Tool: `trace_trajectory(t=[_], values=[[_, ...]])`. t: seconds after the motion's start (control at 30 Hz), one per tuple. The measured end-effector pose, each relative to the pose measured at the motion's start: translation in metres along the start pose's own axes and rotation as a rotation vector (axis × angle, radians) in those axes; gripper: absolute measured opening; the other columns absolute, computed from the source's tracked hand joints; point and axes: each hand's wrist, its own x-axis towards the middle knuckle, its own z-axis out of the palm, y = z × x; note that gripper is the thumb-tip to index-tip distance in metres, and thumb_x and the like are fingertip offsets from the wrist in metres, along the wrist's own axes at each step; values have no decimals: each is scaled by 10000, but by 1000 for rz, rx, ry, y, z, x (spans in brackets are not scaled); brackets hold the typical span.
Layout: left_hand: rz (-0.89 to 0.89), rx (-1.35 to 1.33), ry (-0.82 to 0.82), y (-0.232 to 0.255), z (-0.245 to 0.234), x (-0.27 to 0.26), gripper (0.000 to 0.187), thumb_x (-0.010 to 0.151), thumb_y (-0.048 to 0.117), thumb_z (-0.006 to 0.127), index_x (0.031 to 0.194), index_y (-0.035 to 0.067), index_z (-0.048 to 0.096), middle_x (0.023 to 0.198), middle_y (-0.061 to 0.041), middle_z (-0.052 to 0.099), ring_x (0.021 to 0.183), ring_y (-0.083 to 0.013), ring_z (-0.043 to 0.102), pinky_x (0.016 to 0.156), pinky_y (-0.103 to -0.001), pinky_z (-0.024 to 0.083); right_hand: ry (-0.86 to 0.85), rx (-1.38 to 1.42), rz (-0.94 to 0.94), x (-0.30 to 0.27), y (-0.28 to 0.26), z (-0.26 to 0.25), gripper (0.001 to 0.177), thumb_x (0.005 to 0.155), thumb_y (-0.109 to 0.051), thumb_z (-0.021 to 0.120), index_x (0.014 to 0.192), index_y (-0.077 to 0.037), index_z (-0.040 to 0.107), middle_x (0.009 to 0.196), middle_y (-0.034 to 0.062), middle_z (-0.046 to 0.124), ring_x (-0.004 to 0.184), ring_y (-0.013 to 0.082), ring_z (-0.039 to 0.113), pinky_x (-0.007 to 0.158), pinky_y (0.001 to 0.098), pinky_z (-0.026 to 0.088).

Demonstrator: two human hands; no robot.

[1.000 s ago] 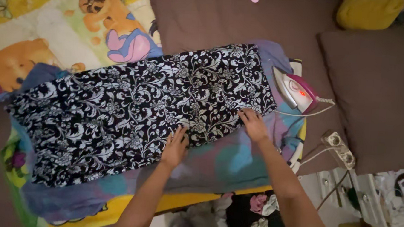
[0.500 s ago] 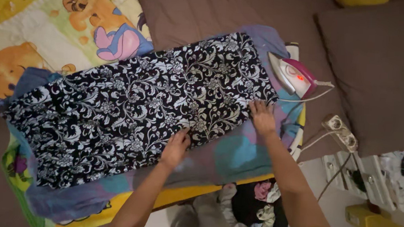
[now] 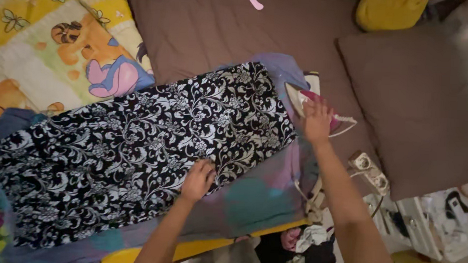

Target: The person irons a black and white patterned garment on a bed using a pink electric iron. They repeatedly smooth the fabric, adjust its position, and iron different sections before folding the garment at the end.

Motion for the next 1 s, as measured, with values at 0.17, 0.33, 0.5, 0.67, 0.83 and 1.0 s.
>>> trace_trajectory(t=[0.17,0.33,0.5,0.67,0.83,1.0], values=[[-98,101,127,11,16,28,586,764,187,790,1303,92,582,1559,-206,372,1428,-446,354,1123,-558,328,-206,157,193,39,30,-11,448,999,-394,682,1434,-291,648,1302,169,599,1221,399,566,993,529,494],[-247,128,9,22,16,35,712,729,244,846,1359,98,547,1541,-182,336,1408,-435,320,1089,-595,296,-259,566,329,58,49,9,496,923,-384,703,1386,-227,621,1193,205,691,1033,422,668,877,519,525],[-224,-15,-160,22,20,31,592,764,227,800,1309,144,584,1371,-105,551,1310,-340,512,1086,-459,429,-347,403,235,78,88,3,464,954,-320,692,1402,-217,629,1127,236,715,1029,425,694,887,517,542],[-191,-94,158,8,13,29,452,911,144,707,1338,77,577,1364,-155,602,1249,-366,574,1070,-456,466,-69,215,33,128,78,-37,496,983,-231,638,1475,-182,596,1273,244,654,1085,475,666,924,548,536],[-285,28,381,-4,4,36,517,838,98,649,1339,40,534,1479,-202,473,1370,-420,472,1138,-509,417,-254,565,-47,152,-11,-50,492,996,-309,599,1473,-202,545,1237,203,679,1027,428,681,864,528,525],[-550,143,421,-24,14,39,541,971,233,599,1477,86,478,1646,-199,304,1526,-435,255,1175,-660,208,-686,653,-193,73,-159,-32,422,980,-507,506,1356,-370,642,980,95,789,792,268,747,687,422,576]])
